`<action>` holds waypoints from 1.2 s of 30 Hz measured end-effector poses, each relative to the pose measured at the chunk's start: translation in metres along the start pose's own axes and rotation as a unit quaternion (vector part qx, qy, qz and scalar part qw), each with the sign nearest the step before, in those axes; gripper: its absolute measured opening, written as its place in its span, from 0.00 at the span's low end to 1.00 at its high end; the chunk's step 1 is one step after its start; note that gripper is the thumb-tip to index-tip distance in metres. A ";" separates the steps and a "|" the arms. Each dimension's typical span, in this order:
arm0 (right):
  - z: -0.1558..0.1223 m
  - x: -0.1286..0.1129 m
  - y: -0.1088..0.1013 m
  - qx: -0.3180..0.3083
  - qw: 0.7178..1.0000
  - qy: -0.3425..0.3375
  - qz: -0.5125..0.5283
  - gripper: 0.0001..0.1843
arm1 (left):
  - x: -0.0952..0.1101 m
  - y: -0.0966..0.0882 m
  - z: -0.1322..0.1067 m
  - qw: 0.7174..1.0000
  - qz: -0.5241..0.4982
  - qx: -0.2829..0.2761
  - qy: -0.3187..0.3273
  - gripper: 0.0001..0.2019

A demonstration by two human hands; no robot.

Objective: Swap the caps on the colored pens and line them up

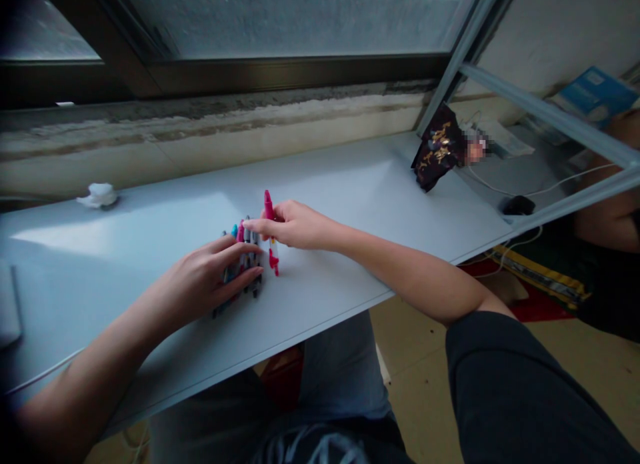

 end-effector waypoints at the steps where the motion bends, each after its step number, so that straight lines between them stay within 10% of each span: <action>1: 0.000 0.001 0.000 -0.002 1.000 0.007 0.002 0.24 | 0.000 0.001 0.000 1.000 0.000 -0.001 -0.004 0.20; 14: -0.005 -0.008 -0.011 0.062 0.992 -0.035 0.107 0.13 | -0.003 -0.009 0.001 0.998 -0.027 0.021 -0.057 0.28; 26: -0.011 -0.013 0.010 -0.022 0.993 -0.018 0.115 0.26 | 0.009 -0.031 -0.008 0.991 -0.046 0.127 -0.007 0.12; 36: -0.012 -0.019 0.016 -0.063 0.992 -0.066 0.083 0.40 | 0.011 -0.037 -0.005 0.986 -0.117 0.116 -0.023 0.18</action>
Point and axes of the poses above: each hand's wrist, its own z-axis towards the middle knuckle, its own y-axis out of the palm, x = y × z, the point moved 10 cm from there along z, towards the middle knuckle, and after that the axes turned 1 degree about -x, right-handed, at the moved point
